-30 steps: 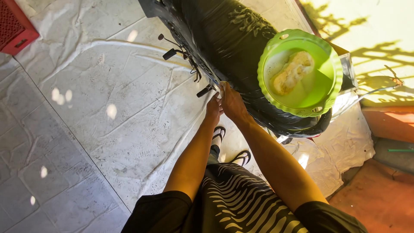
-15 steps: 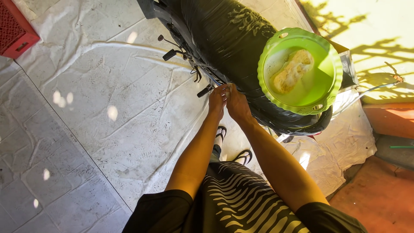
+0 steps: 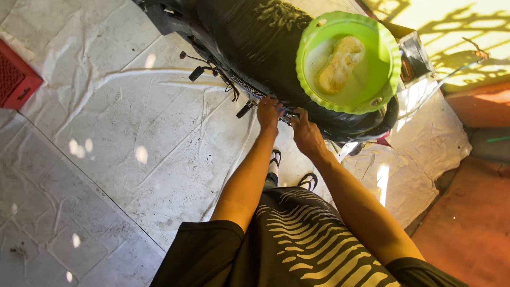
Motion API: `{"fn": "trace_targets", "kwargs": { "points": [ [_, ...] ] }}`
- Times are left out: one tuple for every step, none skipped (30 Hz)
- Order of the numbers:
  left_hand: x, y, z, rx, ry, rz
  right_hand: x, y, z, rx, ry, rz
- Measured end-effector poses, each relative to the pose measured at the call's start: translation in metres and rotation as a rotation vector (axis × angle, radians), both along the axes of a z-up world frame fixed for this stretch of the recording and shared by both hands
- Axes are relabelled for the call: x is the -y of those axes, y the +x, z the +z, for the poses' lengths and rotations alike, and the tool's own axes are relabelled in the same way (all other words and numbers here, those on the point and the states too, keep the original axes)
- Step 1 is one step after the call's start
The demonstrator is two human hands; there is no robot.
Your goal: The person scrubs the seat and body of a motorcycle using a sponge and soapy water from a green bucket. They repeatedly dip the sponge into the bucket and wipe various parts of the motorcycle, including the seat and side panels, while standing in a covered outdoor area.
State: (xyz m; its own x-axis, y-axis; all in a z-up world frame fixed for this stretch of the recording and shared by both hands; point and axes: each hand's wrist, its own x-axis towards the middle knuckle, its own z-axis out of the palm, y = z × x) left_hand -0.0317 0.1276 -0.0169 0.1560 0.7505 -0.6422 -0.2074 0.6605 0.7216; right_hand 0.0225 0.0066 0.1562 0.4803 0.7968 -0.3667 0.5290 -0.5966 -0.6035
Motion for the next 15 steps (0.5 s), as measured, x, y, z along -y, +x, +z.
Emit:
{"fn": "trace_targets", "kwargs": {
  "points": [
    [0.017,0.006,-0.001,0.0,-0.002,-0.019,0.01,0.006,-0.002,0.0,-0.002,-0.019],
    [0.032,0.014,-0.003,-0.137,0.058,-0.016,0.018,0.013,-0.004,0.004,-0.021,-0.04],
    [0.046,0.021,-0.004,-0.272,0.122,-0.013,0.026,0.02,-0.007,0.007,-0.04,-0.062],
    [0.052,0.025,-0.004,-0.272,0.122,-0.028,0.032,0.027,-0.009,0.006,-0.042,-0.076],
    [0.058,0.029,-0.003,-0.448,0.495,-0.041,0.039,0.034,-0.011,0.027,-0.05,-0.076],
    [0.069,0.027,-0.004,-0.621,0.865,-0.055,0.05,0.037,-0.014,0.041,-0.065,-0.073],
    [0.074,0.028,0.001,-0.622,0.861,-0.073,0.058,0.036,-0.008,0.033,-0.074,-0.086],
    [0.073,0.031,0.006,-0.609,0.76,-0.079,0.061,0.037,-0.002,0.033,-0.058,-0.084],
    [0.073,0.033,0.011,-0.597,0.658,-0.085,0.064,0.037,0.004,0.033,-0.042,-0.083],
    [0.071,0.034,-0.001,-0.594,0.666,-0.092,0.065,0.034,0.004,0.033,-0.037,-0.092],
    [0.069,0.036,-0.013,-0.539,0.401,-0.062,0.065,0.031,0.005,0.017,-0.026,-0.101],
    [0.072,0.04,-0.025,-0.479,0.128,-0.033,0.069,0.03,0.007,0.002,-0.023,-0.11],
    [0.078,0.044,-0.006,-0.477,0.128,-0.041,0.069,0.031,0.008,0.004,-0.025,-0.118],
    [0.081,0.043,0.012,-0.401,0.072,-0.077,0.068,0.028,0.006,-0.01,-0.007,-0.122],
    [0.083,0.042,0.03,-0.324,0.017,-0.112,0.066,0.024,0.005,-0.024,0.011,-0.127]
  ]
}}
